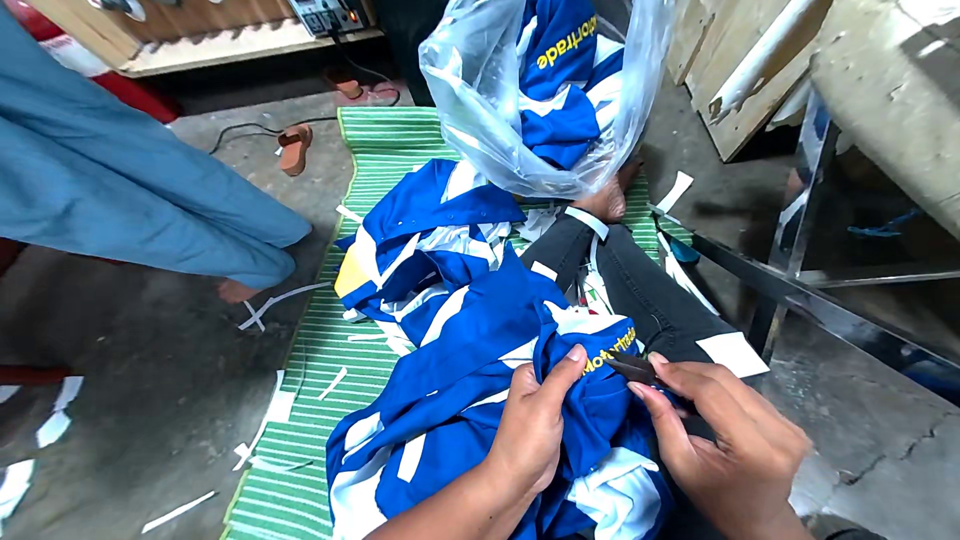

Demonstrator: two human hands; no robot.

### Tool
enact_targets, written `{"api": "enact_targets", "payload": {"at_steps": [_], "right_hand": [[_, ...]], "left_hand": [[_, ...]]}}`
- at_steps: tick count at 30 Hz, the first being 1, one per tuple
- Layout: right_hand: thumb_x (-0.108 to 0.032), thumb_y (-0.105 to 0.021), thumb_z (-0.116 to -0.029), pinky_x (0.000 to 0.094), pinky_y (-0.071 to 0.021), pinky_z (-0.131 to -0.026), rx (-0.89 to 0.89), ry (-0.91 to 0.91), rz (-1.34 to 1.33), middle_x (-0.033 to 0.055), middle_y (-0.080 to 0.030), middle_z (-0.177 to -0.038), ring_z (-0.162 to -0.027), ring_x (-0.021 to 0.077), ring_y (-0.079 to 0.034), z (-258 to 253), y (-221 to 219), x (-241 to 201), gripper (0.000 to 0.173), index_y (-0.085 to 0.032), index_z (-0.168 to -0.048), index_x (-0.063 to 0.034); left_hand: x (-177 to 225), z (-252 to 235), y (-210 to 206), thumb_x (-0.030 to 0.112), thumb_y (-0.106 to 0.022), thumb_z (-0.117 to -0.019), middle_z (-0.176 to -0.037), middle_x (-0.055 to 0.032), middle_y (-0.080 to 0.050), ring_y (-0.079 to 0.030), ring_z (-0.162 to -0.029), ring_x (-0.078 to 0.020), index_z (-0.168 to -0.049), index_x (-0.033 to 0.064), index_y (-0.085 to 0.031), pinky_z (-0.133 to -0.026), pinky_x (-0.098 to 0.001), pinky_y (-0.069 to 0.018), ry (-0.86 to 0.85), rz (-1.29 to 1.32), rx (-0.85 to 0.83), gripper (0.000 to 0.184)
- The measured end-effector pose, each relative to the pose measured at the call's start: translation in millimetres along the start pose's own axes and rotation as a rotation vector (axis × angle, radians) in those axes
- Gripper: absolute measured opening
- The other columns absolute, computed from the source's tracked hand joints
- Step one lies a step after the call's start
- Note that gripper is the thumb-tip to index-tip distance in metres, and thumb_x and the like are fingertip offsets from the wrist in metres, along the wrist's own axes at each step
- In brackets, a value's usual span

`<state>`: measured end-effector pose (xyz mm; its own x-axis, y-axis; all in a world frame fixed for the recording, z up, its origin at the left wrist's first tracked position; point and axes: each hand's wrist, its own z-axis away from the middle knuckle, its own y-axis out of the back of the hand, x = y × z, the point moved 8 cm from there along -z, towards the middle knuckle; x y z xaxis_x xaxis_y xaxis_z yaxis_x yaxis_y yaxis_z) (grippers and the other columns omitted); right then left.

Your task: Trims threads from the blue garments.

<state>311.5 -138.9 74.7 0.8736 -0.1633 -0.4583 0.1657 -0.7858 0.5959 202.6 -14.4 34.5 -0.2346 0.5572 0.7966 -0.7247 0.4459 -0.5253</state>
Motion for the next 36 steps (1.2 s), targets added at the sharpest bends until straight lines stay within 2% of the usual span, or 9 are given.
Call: {"api": "enact_targets", "payload": {"at_steps": [4,8,13,17,26,31,36], "right_hand": [[-0.027,-0.064,-0.1016,0.0292,-0.0501,-0.064,-0.014,0.051,0.042,0.0086,-0.077,-0.087,-0.075,0.0160,-0.069,-2,-2,-3,0.026,-0.080,-0.097,-0.0062],[-0.027,-0.064,-0.1014,0.0276,-0.0511,-0.064,-0.045,0.041,-0.005,0.0087,-0.076,-0.086,-0.075,0.0147,-0.069,-4,-5,0,0.027,-0.080,-0.097,-0.0061],[-0.031,-0.066,-0.0999,0.0263,-0.0524,-0.068,-0.119,-0.001,-0.084,0.0083,-0.077,-0.092,-0.081,0.0122,-0.070,-4,-4,7,0.028,-0.079,-0.102,-0.0069],[-0.030,-0.067,-0.0993,0.0242,-0.0522,-0.068,-0.107,-0.025,-0.082,0.0095,-0.076,-0.092,-0.080,0.0118,-0.069,-5,1,11,0.028,-0.079,-0.102,-0.0053],[-0.030,-0.065,-0.0998,0.0275,-0.0523,-0.067,-0.099,0.001,-0.013,0.0091,-0.077,-0.091,-0.079,0.0141,-0.070,-6,2,6,0.027,-0.079,-0.101,-0.0061],[-0.028,-0.065,-0.1002,0.0298,-0.0503,-0.064,-0.077,0.023,0.047,0.0096,-0.076,-0.089,-0.075,0.0164,-0.069,-5,3,2,0.026,-0.080,-0.101,-0.0063],[-0.027,-0.065,-0.1008,0.0283,-0.0510,-0.065,-0.043,0.017,0.026,0.0098,-0.076,-0.089,-0.076,0.0155,-0.070,-3,-1,1,0.026,-0.080,-0.099,-0.0052]], "left_hand": [[0,-1,0,0.005,-0.046,-0.1050,-0.093,-0.0072,-0.074,-0.072,-0.090,-0.0113,-0.101,-0.0004,-0.067,-0.088,-0.0307,-0.0591,0.006,-0.019,-0.005,0.021],[-5,-1,0,0.005,-0.046,-0.1056,-0.093,-0.0076,-0.073,-0.072,-0.090,-0.0116,-0.103,-0.0009,-0.066,-0.088,-0.0310,-0.0591,0.057,-0.011,0.012,0.021],[-2,-4,2,0.006,-0.046,-0.1060,-0.092,-0.0081,-0.073,-0.072,-0.088,-0.0120,-0.101,-0.0008,-0.066,-0.087,-0.0309,-0.0595,0.056,-0.001,0.015,0.022],[-2,-4,1,0.005,-0.046,-0.1058,-0.091,-0.0081,-0.073,-0.072,-0.088,-0.0117,-0.101,-0.0010,-0.066,-0.087,-0.0309,-0.0595,0.040,-0.009,0.002,0.021],[-2,-4,0,0.005,-0.047,-0.1052,-0.091,-0.0080,-0.074,-0.072,-0.088,-0.0114,-0.100,-0.0008,-0.067,-0.087,-0.0308,-0.0594,0.037,-0.004,-0.004,0.021],[-3,-3,-1,0.005,-0.047,-0.1052,-0.092,-0.0076,-0.074,-0.072,-0.089,-0.0116,-0.101,-0.0009,-0.067,-0.087,-0.0307,-0.0592,0.016,-0.008,-0.009,0.021],[-1,-3,0,0.005,-0.047,-0.1052,-0.091,-0.0072,-0.073,-0.072,-0.088,-0.0113,-0.100,-0.0009,-0.067,-0.087,-0.0310,-0.0594,-0.011,-0.010,-0.002,0.022]]}}
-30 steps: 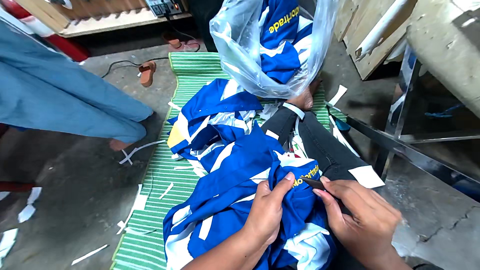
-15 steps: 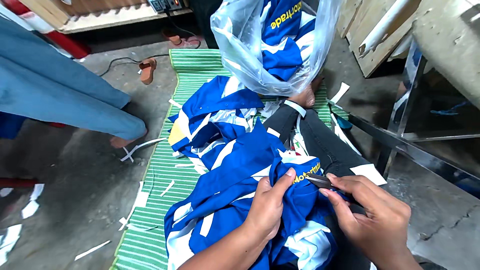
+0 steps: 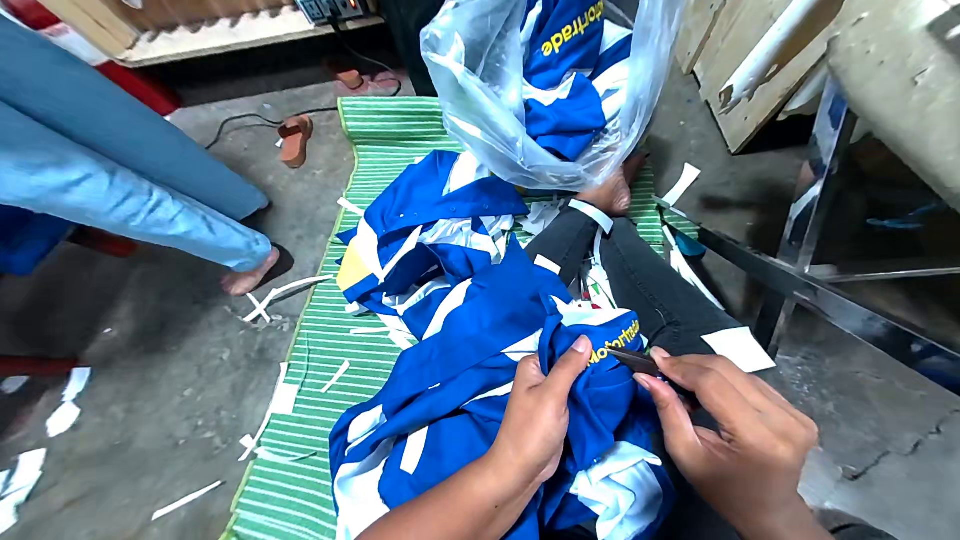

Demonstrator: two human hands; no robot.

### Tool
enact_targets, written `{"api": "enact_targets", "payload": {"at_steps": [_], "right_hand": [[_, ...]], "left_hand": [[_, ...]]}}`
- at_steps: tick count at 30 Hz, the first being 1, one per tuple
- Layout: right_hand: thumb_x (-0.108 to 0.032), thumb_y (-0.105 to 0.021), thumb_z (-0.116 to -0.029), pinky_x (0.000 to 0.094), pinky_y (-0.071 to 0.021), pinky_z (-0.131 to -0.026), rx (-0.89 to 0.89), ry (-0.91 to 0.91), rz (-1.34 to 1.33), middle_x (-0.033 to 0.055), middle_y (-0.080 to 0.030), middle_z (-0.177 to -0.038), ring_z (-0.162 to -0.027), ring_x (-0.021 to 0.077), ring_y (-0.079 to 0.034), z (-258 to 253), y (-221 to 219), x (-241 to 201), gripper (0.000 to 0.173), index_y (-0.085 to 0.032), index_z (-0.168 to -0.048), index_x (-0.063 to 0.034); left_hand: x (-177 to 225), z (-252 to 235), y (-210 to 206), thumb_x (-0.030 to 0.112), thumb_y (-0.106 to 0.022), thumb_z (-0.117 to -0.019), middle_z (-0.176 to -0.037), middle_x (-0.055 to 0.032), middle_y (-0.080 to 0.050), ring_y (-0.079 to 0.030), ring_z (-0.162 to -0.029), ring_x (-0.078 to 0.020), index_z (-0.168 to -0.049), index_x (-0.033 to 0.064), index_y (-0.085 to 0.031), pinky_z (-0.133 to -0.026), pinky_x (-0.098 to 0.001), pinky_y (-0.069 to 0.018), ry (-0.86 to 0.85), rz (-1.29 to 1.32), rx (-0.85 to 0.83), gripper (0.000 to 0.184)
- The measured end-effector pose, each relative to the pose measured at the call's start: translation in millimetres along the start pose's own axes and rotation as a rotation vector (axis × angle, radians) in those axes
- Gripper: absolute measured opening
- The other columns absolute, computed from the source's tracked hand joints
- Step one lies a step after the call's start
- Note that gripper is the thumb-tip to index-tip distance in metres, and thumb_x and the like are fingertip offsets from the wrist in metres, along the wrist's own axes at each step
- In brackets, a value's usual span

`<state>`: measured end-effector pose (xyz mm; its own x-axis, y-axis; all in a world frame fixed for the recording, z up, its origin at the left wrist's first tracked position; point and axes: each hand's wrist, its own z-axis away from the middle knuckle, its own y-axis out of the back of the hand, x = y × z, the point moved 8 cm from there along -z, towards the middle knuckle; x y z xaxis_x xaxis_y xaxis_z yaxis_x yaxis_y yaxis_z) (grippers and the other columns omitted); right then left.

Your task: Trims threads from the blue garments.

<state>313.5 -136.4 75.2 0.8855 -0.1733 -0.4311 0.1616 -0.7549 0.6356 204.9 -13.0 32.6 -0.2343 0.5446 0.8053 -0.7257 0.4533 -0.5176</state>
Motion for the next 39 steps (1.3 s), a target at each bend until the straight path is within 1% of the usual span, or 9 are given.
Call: {"api": "enact_targets", "payload": {"at_steps": [8,13,17,22,24,27,28,32,39], "right_hand": [[-0.027,-0.064,-0.1011,0.0292,-0.0502,-0.062,-0.020,0.029,0.012,0.0088,-0.076,-0.085,-0.073,0.0159,-0.069,-1,-6,-1,0.027,-0.080,-0.096,-0.0061],[-0.031,-0.065,-0.1002,0.0265,-0.0528,-0.068,-0.112,-0.025,-0.121,0.0073,-0.077,-0.091,-0.081,0.0120,-0.070,1,-8,7,0.027,-0.080,-0.101,-0.0077],[-0.031,-0.066,-0.0996,0.0220,-0.0503,-0.064,-0.105,-0.063,-0.165,0.0066,-0.076,-0.090,-0.075,0.0082,-0.067,0,-5,14,0.028,-0.079,-0.101,-0.0066],[-0.031,-0.065,-0.1004,0.0264,-0.0526,-0.067,-0.141,-0.032,-0.156,0.0064,-0.076,-0.089,-0.079,0.0110,-0.070,-4,-6,12,0.027,-0.080,-0.100,-0.0084],[-0.032,-0.065,-0.1003,0.0268,-0.0525,-0.066,-0.167,-0.033,-0.180,0.0055,-0.076,-0.088,-0.078,0.0103,-0.070,-4,-6,11,0.027,-0.080,-0.099,-0.0094],[-0.032,-0.068,-0.0979,0.0211,-0.0507,-0.065,-0.144,-0.065,-0.207,0.0058,-0.075,-0.089,-0.076,0.0064,-0.066,-2,-3,13,0.027,-0.079,-0.101,-0.0074],[-0.033,-0.070,-0.0970,0.0202,-0.0509,-0.066,-0.121,-0.062,-0.182,0.0070,-0.075,-0.090,-0.077,0.0071,-0.066,-2,0,12,0.029,-0.078,-0.103,-0.0060],[-0.031,-0.070,-0.0972,0.0264,-0.0516,-0.067,-0.063,-0.019,-0.083,0.0105,-0.075,-0.090,-0.079,0.0139,-0.068,0,6,7,0.029,-0.078,-0.104,-0.0046],[-0.031,-0.070,-0.0971,0.0274,-0.0517,-0.066,-0.066,0.004,-0.049,0.0102,-0.076,-0.090,-0.079,0.0152,-0.069,-1,5,4,0.028,-0.079,-0.104,-0.0060]], "left_hand": [[-5,-1,2,0.005,-0.046,-0.1054,-0.091,-0.0072,-0.073,-0.072,-0.089,-0.0113,-0.101,-0.0005,-0.066,-0.087,-0.0308,-0.0592,0.046,-0.008,0.009,0.022],[-3,-2,4,0.005,-0.046,-0.1056,-0.091,-0.0082,-0.073,-0.072,-0.088,-0.0120,-0.101,-0.0012,-0.066,-0.087,-0.0311,-0.0594,0.058,0.006,0.023,0.021],[-3,-1,2,0.005,-0.046,-0.1055,-0.091,-0.0076,-0.073,-0.072,-0.088,-0.0115,-0.100,-0.0005,-0.066,-0.087,-0.0306,-0.0592,0.060,0.011,0.019,0.021],[-3,-1,2,0.004,-0.046,-0.1054,-0.091,-0.0069,-0.073,-0.072,-0.088,-0.0108,-0.100,-0.0006,-0.066,-0.087,-0.0303,-0.0591,0.054,-0.004,0.002,0.021],[-5,-1,1,0.005,-0.046,-0.1059,-0.091,-0.0070,-0.073,-0.072,-0.088,-0.0109,-0.100,-0.0005,-0.066,-0.087,-0.0302,-0.0591,0.066,-0.003,-0.007,0.022],[-4,-2,0,0.007,-0.044,-0.1069,-0.090,-0.0071,-0.073,-0.072,-0.088,-0.0109,-0.100,-0.0001,-0.066,-0.086,-0.0304,-0.0592,0.082,0.002,-0.007,0.024],[-3,-2,0,0.008,-0.044,-0.1072,-0.091,-0.0069,-0.073,-0.072,-0.088,-0.0109,-0.102,0.0001,-0.065,-0.087,-0.0305,-0.0591,0.085,-0.001,-0.008,0.023],[-3,-3,0,0.008,-0.044,-0.1074,-0.092,-0.0065,-0.074,-0.072,-0.090,-0.0106,-0.103,0.0000,-0.066,-0.087,-0.0302,-0.0592,0.092,-0.013,-0.016,0.024],[-2,-2,0,0.007,-0.045,-0.1068,-0.090,-0.0062,-0.073,-0.071,-0.088,-0.0102,-0.100,0.0004,-0.066,-0.087,-0.0297,-0.0589,0.078,-0.014,-0.015,0.023]]}}
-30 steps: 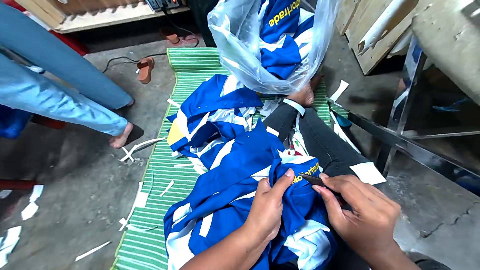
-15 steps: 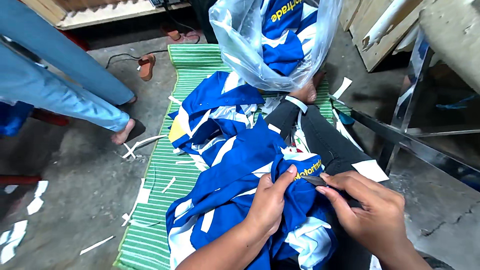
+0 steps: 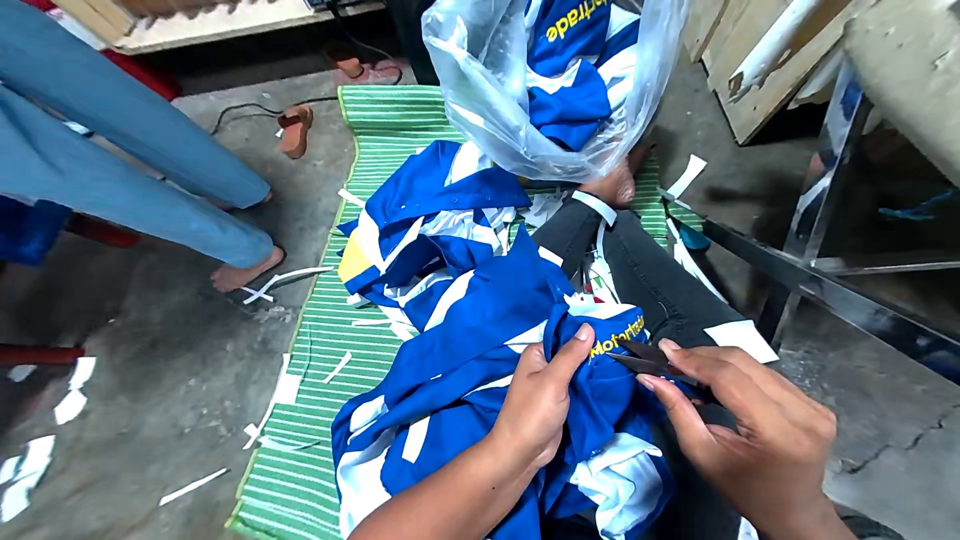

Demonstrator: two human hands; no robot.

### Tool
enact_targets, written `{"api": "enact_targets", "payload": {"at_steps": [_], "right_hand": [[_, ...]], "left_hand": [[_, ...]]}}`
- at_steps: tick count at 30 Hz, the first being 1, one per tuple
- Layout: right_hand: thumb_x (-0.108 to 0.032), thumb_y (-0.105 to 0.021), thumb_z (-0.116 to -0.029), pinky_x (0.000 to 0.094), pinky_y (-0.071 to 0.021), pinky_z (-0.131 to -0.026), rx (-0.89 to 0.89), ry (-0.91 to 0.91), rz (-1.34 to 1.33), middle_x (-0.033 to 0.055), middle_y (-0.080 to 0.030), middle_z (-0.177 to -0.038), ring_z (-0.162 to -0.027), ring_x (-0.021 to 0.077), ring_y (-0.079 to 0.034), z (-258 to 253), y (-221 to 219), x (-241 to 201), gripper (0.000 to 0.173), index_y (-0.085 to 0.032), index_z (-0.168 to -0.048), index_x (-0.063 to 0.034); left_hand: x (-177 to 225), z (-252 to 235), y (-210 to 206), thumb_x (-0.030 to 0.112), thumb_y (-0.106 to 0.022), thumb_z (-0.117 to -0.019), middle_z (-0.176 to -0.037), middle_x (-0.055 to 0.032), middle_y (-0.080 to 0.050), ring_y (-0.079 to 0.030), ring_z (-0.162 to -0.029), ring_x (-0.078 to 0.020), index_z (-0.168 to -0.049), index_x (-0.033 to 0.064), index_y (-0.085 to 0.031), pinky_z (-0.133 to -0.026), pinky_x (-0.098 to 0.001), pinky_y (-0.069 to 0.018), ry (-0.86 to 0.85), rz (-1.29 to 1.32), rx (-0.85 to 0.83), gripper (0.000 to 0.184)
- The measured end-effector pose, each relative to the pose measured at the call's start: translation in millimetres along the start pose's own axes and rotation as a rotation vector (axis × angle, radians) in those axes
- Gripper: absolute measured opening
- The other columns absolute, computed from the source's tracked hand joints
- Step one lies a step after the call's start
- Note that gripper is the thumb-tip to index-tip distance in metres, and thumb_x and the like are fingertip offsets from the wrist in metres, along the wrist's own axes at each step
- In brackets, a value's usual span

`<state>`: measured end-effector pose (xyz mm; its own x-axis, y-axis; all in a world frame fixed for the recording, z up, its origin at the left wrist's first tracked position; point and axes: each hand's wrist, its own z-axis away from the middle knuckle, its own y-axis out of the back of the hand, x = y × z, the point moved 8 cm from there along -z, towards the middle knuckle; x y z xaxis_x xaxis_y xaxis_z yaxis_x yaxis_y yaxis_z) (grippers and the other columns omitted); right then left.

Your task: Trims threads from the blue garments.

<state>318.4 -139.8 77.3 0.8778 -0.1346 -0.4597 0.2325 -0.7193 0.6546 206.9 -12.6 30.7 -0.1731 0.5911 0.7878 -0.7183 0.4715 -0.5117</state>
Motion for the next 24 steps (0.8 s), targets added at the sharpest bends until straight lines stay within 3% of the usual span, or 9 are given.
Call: {"api": "enact_targets", "payload": {"at_steps": [7,12,17,24], "right_hand": [[-0.031,-0.068,-0.0984,0.0289,-0.0509,-0.065,0.017,0.022,0.028,0.0106,-0.076,-0.091,-0.078,0.0164,-0.069,0,0,-2,0.028,-0.079,-0.104,-0.0058],[-0.030,-0.071,-0.0960,0.0136,-0.0513,-0.068,-0.023,-0.068,-0.203,0.0079,-0.074,-0.091,-0.080,0.0030,-0.066,1,-13,10,0.030,-0.077,-0.105,-0.0024],[-0.031,-0.066,-0.1004,0.0304,-0.0518,-0.069,0.004,0.036,-0.036,0.0096,-0.077,-0.092,-0.082,0.0164,-0.070,0,-9,3,0.027,-0.080,-0.105,-0.0073],[-0.031,-0.065,-0.1016,0.0265,-0.0524,-0.067,-0.106,0.018,-0.165,0.0066,-0.077,-0.090,-0.079,0.0110,-0.070,-4,-16,8,0.027,-0.080,-0.101,-0.0083]], "left_hand": [[-1,0,0,0.007,-0.045,-0.1067,-0.091,-0.0065,-0.073,-0.071,-0.089,-0.0106,-0.100,0.0001,-0.066,-0.087,-0.0301,-0.0587,0.003,0.008,0.000,0.023],[0,1,1,0.008,-0.045,-0.1070,-0.091,-0.0063,-0.073,-0.072,-0.089,-0.0103,-0.102,0.0007,-0.065,-0.088,-0.0301,-0.0589,0.015,0.013,0.013,0.022],[-1,0,2,0.008,-0.043,-0.1071,-0.093,-0.0066,-0.073,-0.071,-0.091,-0.0106,-0.103,0.0005,-0.065,-0.089,-0.0306,-0.0584,0.005,0.013,-0.007,0.023],[-2,-1,3,0.010,-0.041,-0.1084,-0.094,-0.0063,-0.073,-0.071,-0.092,-0.0107,-0.105,0.0004,-0.065,-0.090,-0.0307,-0.0584,0.040,-0.002,-0.011,0.026]]}}
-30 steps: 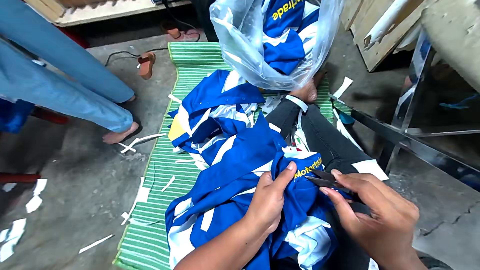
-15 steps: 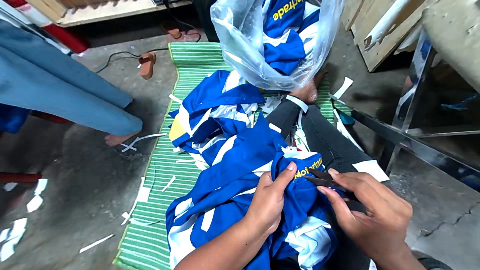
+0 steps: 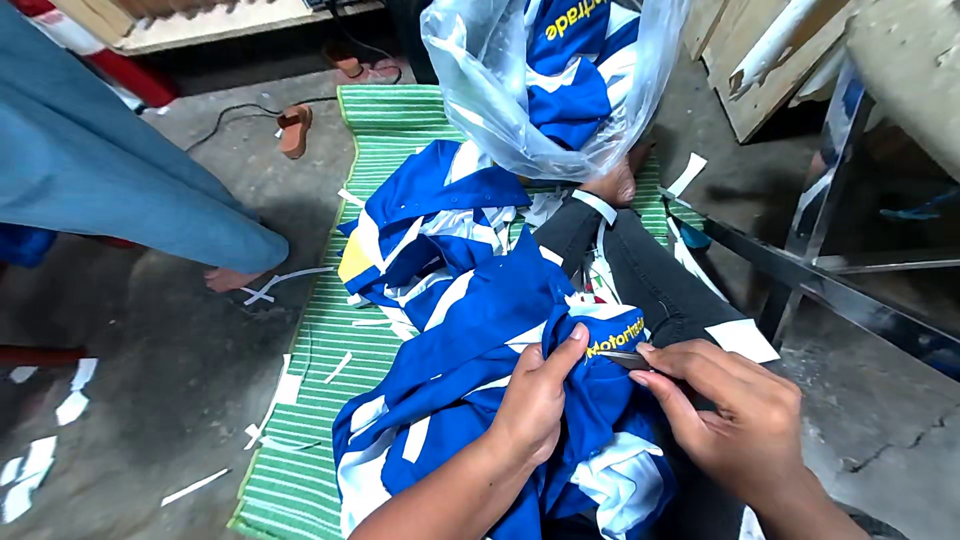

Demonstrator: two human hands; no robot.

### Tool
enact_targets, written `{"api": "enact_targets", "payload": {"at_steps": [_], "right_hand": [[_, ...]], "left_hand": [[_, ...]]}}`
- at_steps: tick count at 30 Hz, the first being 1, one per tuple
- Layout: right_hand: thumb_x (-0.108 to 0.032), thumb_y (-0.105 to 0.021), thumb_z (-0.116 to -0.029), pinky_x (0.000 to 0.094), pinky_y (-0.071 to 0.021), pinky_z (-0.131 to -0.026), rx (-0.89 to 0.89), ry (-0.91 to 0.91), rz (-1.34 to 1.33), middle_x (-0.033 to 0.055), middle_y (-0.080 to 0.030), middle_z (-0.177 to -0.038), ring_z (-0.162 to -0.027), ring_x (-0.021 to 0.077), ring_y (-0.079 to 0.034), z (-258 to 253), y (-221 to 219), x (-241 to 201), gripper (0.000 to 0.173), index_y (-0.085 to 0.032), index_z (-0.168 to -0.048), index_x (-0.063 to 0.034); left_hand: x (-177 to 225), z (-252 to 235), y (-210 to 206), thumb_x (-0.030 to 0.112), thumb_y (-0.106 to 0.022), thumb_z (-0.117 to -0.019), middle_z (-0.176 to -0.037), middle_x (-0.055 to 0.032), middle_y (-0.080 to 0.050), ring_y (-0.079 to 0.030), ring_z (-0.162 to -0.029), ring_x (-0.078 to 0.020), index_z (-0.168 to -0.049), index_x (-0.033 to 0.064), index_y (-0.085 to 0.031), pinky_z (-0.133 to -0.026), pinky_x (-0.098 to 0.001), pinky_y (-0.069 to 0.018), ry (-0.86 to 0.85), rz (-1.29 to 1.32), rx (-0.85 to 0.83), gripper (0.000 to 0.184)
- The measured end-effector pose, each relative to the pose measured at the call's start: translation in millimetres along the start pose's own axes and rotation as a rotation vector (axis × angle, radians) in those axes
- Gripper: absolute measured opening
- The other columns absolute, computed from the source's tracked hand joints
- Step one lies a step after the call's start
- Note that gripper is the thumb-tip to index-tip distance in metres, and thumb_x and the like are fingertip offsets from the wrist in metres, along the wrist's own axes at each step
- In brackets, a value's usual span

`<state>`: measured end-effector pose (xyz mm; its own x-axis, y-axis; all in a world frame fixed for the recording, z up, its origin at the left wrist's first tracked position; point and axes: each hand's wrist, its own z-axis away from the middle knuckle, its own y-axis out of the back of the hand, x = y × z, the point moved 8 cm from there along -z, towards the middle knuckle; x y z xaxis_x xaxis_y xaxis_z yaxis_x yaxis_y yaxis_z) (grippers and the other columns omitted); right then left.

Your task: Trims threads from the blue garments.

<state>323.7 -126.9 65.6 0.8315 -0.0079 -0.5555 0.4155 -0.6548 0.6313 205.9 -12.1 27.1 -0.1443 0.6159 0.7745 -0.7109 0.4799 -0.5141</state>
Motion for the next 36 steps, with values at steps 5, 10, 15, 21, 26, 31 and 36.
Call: {"api": "enact_targets", "payload": {"at_steps": [5,10,15,21,26,31,36], "right_hand": [[-0.036,-0.068,-0.0986,0.0192,-0.0519,-0.068,-0.075,-0.042,-0.104,0.0047,-0.075,-0.094,-0.081,0.0041,-0.066,-5,4,7,0.030,-0.078,-0.106,-0.0083],[-0.036,-0.063,-0.1012,0.0295,-0.0531,-0.069,-0.113,0.023,0.002,0.0041,-0.076,-0.092,-0.082,0.0112,-0.069,-10,7,4,0.029,-0.080,-0.104,-0.0120],[-0.035,-0.060,-0.1033,0.0333,-0.0527,-0.069,-0.142,0.112,0.078,0.0059,-0.077,-0.092,-0.082,0.0154,-0.071,-16,9,-1,0.031,-0.080,-0.102,-0.0118],[-0.036,-0.060,-0.1034,0.0324,-0.0528,-0.067,-0.157,0.120,0.065,0.0058,-0.077,-0.092,-0.080,0.0146,-0.071,-17,10,2,0.031,-0.079,-0.100,-0.0113],[-0.034,-0.064,-0.1014,0.0263,-0.0526,-0.068,-0.085,0.033,0.015,0.0077,-0.076,-0.091,-0.079,0.0110,-0.068,-13,15,6,0.030,-0.078,-0.103,-0.0072],[-0.030,-0.071,-0.0960,0.0136,-0.0505,-0.071,0.083,-0.066,-0.004,0.0104,-0.074,-0.091,-0.082,0.0038,-0.066,-1,22,-5,0.031,-0.075,-0.105,-0.0003],[-0.029,-0.072,-0.0957,0.0189,-0.0518,-0.069,0.127,-0.080,0.057,0.0099,-0.075,-0.090,-0.080,0.0084,-0.067,9,18,-14,0.029,-0.077,-0.104,-0.0021]], "left_hand": [[1,0,-1,0.011,-0.041,-0.1086,-0.095,-0.0061,-0.073,-0.071,-0.093,-0.0103,-0.105,0.0009,-0.065,-0.090,-0.0303,-0.0582,0.011,0.010,-0.019,0.027],[1,0,-2,0.010,-0.040,-0.1083,-0.094,-0.0063,-0.073,-0.071,-0.092,-0.0106,-0.105,0.0004,-0.065,-0.089,-0.0306,-0.0585,0.021,0.006,-0.042,0.027],[0,0,-1,0.010,-0.040,-0.1088,-0.093,-0.0065,-0.073,-0.071,-0.091,-0.0110,-0.105,0.0006,-0.065,-0.088,-0.0307,-0.0584,0.055,0.002,-0.040,0.027],[-2,0,-1,0.012,-0.040,-0.1092,-0.093,-0.0067,-0.073,-0.071,-0.091,-0.0115,-0.105,0.0010,-0.064,-0.088,-0.0311,-0.0588,0.088,0.022,-0.039,0.027],[2,5,-3,0.012,-0.037,-0.1083,-0.101,-0.0048,-0.073,-0.071,-0.098,-0.0104,-0.114,0.0030,-0.061,-0.093,-0.0308,-0.0575,0.119,0.022,-0.139,0.026],[9,6,-2,0.003,-0.051,-0.1033,-0.090,-0.0045,-0.075,-0.073,-0.087,-0.0092,-0.099,0.0018,-0.069,-0.086,-0.0293,-0.0599,-0.075,-0.022,-0.116,0.019],[6,7,-2,0.002,-0.055,-0.1018,-0.087,-0.0058,-0.074,-0.072,-0.083,-0.0099,-0.096,0.0007,-0.070,-0.083,-0.0291,-0.0602,-0.115,-0.025,-0.047,0.016]]}}
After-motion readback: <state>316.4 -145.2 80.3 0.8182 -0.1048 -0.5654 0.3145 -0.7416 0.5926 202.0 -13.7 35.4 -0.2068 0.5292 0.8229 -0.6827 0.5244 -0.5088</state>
